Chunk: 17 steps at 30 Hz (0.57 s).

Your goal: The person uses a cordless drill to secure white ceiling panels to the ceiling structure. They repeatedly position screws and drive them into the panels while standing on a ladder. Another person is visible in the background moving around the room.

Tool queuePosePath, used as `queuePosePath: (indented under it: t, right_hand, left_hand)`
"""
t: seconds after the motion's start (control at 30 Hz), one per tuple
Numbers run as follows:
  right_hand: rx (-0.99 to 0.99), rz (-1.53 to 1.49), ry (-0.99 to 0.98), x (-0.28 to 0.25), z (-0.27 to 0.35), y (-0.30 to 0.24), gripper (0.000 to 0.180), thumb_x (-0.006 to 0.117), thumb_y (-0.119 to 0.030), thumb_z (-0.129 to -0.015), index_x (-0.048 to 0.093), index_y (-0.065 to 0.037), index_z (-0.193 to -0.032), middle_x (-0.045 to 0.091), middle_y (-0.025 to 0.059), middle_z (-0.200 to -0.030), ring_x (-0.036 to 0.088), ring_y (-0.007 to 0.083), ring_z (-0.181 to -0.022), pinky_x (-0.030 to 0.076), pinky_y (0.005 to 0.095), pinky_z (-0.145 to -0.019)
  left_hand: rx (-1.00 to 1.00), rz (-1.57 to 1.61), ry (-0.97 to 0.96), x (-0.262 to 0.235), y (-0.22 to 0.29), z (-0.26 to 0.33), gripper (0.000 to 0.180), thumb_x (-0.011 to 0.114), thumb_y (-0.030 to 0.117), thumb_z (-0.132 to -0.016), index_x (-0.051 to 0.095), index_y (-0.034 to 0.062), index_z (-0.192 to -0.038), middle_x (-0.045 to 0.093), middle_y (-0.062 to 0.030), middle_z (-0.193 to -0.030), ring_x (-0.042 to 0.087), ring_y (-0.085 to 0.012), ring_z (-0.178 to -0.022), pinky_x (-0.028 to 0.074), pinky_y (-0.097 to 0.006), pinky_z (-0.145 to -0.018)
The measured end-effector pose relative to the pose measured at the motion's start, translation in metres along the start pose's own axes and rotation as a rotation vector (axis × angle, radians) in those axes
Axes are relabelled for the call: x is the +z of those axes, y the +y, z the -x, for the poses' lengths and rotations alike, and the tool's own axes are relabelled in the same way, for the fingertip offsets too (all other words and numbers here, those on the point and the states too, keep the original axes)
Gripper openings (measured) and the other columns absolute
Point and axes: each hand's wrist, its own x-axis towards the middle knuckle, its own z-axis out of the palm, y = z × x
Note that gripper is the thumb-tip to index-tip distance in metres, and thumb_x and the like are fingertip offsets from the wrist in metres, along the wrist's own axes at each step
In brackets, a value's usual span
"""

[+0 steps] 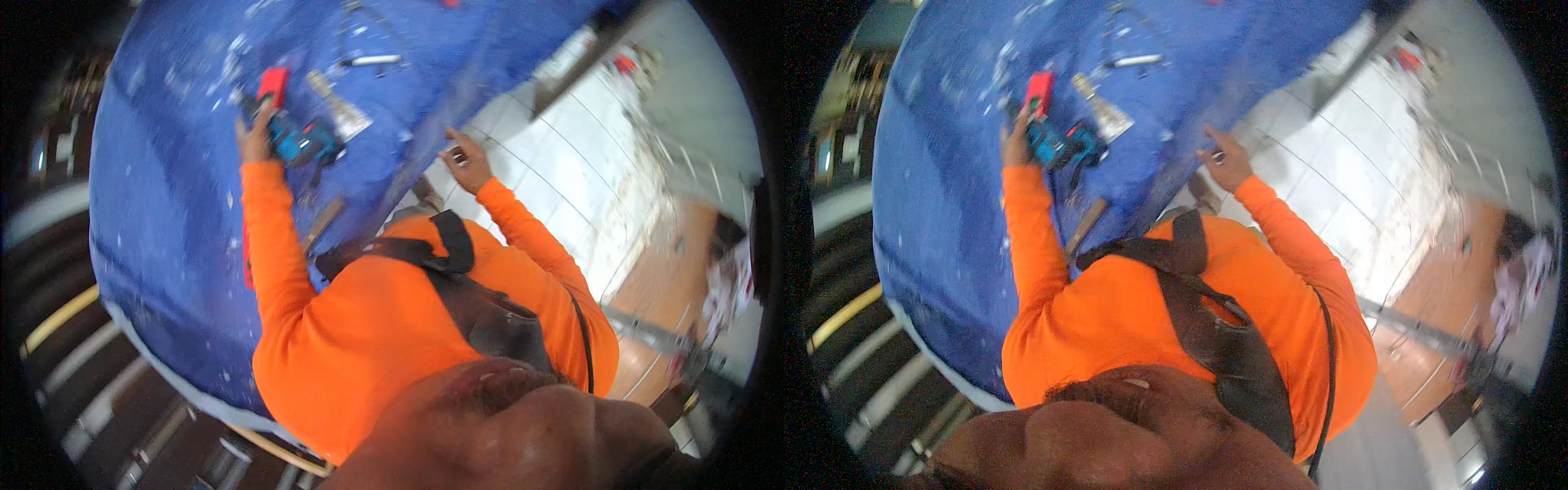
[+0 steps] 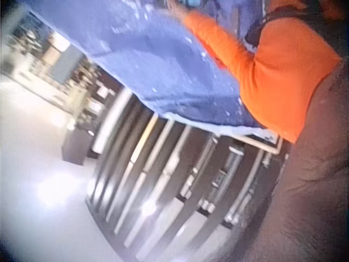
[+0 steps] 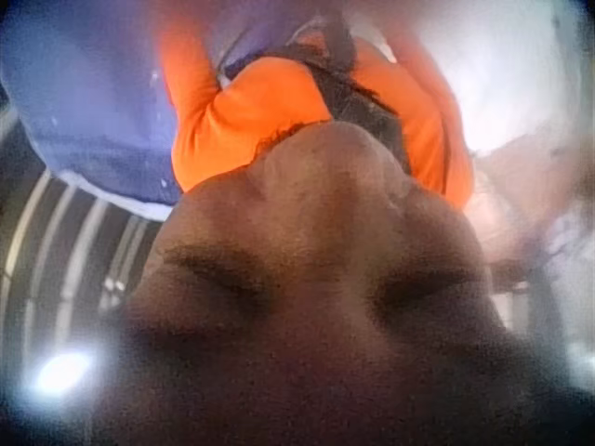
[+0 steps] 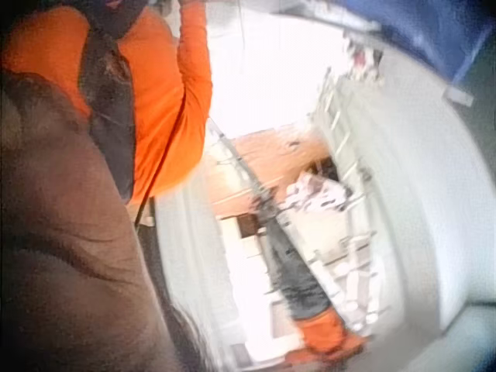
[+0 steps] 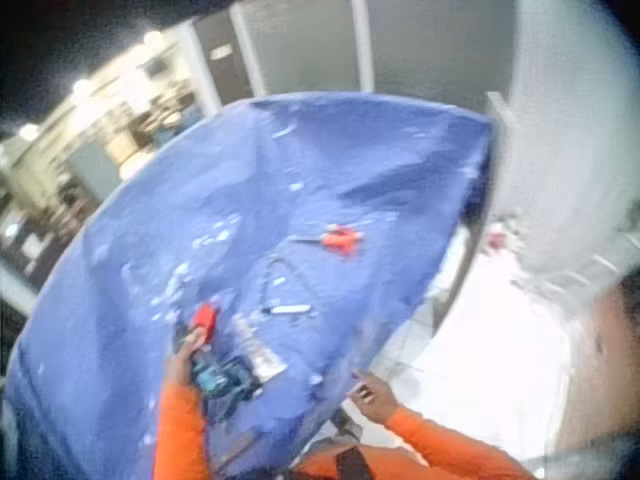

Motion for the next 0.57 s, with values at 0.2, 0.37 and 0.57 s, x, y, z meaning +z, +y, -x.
queuePosePath:
  t: [0.2, 0.37, 0.57]
  right_hand:
    - [0.097, 0.070, 0.185, -0.061, 0.085, 0.010, 0.051, 0.068, -0.025, -0.086, 0.052, -0.004, -0.129, 0.061, 0.0111, -0.117, 0.062, 0.0172, -0.077, 0.053, 0.0288, -0.069]
    - [0.275, 0.277, 0.295, -0.090, 0.222, 0.090, 0.062, 0.069, -0.039, -0.079, 0.053, -0.007, -0.130, 0.066, 0.0151, -0.107, 0.065, 0.0298, -0.086, 0.051, 0.0403, -0.081]
    - [0.627, 0.441, 0.199, -0.062, 0.428, 0.131, 0.076, 0.064, -0.061, -0.076, 0.052, -0.011, -0.133, 0.062, 0.0144, -0.120, 0.060, 0.0315, -0.105, 0.046, 0.0403, -0.093]
  left_hand:
    - [0.721, -0.796, 0.318, 0.024, 0.005, 0.036, 0.095, 0.082, 0.035, -0.070, 0.030, -0.0061, -0.139, 0.038, -0.0252, -0.136, 0.044, -0.0329, -0.120, 0.047, -0.041, -0.093]
    - [0.929, -0.699, -0.300, 0.118, -0.033, 0.131, 0.050, 0.071, 0.022, -0.082, 0.054, -0.0040, -0.121, 0.061, -0.0170, -0.110, 0.059, -0.0269, -0.100, 0.047, -0.038, -0.089]
    - [0.362, -1.015, -1.556, 0.155, -0.278, 0.172, 0.055, 0.072, 0.039, -0.081, 0.060, 0.0065, -0.124, 0.065, -0.0178, -0.115, 0.063, -0.0221, -0.104, 0.048, -0.034, -0.088]
